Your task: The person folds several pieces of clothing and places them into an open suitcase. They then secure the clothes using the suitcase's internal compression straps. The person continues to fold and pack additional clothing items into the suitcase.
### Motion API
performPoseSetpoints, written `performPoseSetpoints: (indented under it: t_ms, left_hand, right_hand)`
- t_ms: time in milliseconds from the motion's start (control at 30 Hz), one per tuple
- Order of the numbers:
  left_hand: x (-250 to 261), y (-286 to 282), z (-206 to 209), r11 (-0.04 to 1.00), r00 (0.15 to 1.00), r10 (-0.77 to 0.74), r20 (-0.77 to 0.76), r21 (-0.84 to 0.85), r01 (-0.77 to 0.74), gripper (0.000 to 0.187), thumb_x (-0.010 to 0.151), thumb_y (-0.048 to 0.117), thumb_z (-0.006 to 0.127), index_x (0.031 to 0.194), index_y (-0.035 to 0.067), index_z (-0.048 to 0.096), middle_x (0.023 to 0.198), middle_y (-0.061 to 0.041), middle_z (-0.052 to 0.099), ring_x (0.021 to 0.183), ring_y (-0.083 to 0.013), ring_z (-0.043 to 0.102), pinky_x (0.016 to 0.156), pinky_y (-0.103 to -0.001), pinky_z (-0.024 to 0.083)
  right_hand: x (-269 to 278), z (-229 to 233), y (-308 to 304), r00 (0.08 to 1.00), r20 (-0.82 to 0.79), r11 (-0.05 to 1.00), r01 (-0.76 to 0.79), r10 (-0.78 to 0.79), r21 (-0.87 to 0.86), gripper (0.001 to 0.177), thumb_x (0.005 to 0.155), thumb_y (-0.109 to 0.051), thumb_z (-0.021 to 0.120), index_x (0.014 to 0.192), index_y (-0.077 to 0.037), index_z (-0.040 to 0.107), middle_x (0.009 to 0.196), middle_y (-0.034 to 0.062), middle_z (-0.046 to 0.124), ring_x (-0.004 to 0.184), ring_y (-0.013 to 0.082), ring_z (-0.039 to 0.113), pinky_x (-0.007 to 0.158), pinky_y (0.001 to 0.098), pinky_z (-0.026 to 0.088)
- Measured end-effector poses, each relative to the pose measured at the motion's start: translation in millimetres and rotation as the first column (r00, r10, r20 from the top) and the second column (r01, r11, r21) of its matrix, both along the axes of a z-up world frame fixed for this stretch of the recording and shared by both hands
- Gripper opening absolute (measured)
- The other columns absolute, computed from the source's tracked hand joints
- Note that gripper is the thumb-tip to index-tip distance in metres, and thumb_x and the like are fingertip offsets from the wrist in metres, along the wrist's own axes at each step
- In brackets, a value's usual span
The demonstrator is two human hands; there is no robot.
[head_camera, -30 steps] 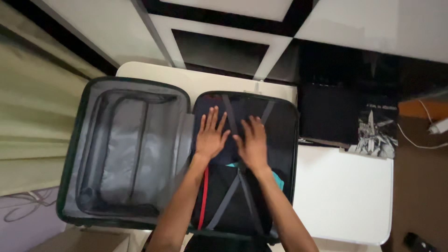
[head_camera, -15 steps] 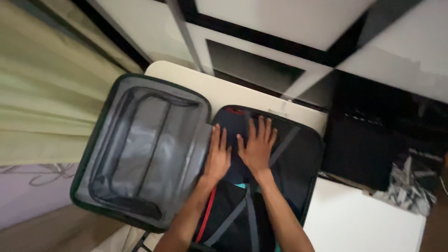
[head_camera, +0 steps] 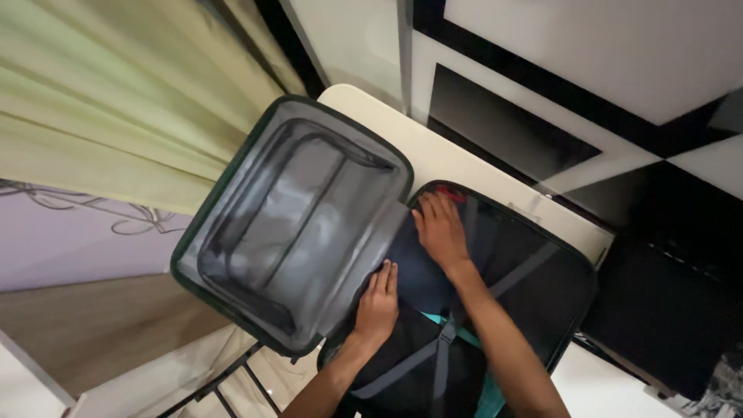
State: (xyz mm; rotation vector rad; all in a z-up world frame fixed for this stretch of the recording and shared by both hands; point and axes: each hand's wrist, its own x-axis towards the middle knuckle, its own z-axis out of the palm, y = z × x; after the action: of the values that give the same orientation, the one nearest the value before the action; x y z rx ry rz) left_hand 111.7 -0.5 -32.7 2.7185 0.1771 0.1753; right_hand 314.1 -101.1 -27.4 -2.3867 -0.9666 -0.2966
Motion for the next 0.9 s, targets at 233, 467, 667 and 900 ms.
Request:
performPoseSetpoints:
  t_ms: [233, 467, 667, 900]
  left_hand:
    - [30, 10, 9, 0.995, 0.963, 0.082, -0.256, -0.039, -0.095, 0.042, 0.098, 0.007, 0.052, 0.138, -0.003, 0.054, 0.134, -0.024, 0.059, 0.123, -0.0388, 0.06, 0.098, -0.045, 0.053]
    - [64, -29, 18, 0.997, 0.997, 0.058, -0.052, 0.06, -0.055, 0.056, 0.091, 0.013, 0.056, 0.139, -0.013, 0.047, 0.144, -0.029, 0.05, 0.134, -0.0428, 0.047, 0.114, -0.045, 0.039]
    - [79, -37, 5, 0.988, 0.976, 0.109, -0.188, 0.125, -0.087, 0.06, 0.09, 0.008, 0.06, 0.144, -0.014, 0.044, 0.144, -0.031, 0.048, 0.136, -0.0419, 0.045, 0.11, -0.042, 0.042]
    - [59, -22, 9, 0.985, 0.991, -0.071, -0.113, -0.162, 0.052, 0.079, 0.083, 0.018, 0.065, 0.148, -0.015, 0.035, 0.147, -0.037, 0.038, 0.139, -0.0488, 0.037, 0.114, -0.049, 0.035]
  right_hand:
    - [3, 7, 5, 1.0, 0.014, 0.991, 0.005, -0.003, -0.134, 0.031, 0.1, -0.024, 0.06, 0.116, 0.003, 0.065, 0.127, 0.0187, 0.062, 0.13, 0.0393, 0.054, 0.115, 0.0525, 0.04]
    - [1, 11, 7, 0.996, 0.087, 0.987, 0.02, -0.006, -0.158, 0.035, 0.099, -0.023, 0.057, 0.118, 0.006, 0.061, 0.132, 0.0249, 0.059, 0.134, 0.0426, 0.051, 0.115, 0.0517, 0.037]
    - [1, -3, 4, 0.999, 0.047, 0.99, 0.006, 0.001, -0.141, 0.037, 0.101, -0.022, 0.056, 0.124, 0.006, 0.058, 0.137, 0.0247, 0.057, 0.137, 0.0431, 0.049, 0.119, 0.0511, 0.036]
    - [-43, -7, -17, 0.994, -0.103, 0.996, 0.025, -0.034, -0.084, 0.058, 0.096, -0.022, 0.058, 0.147, 0.004, 0.05, 0.157, 0.0264, 0.044, 0.146, 0.0442, 0.037, 0.116, 0.0552, 0.028]
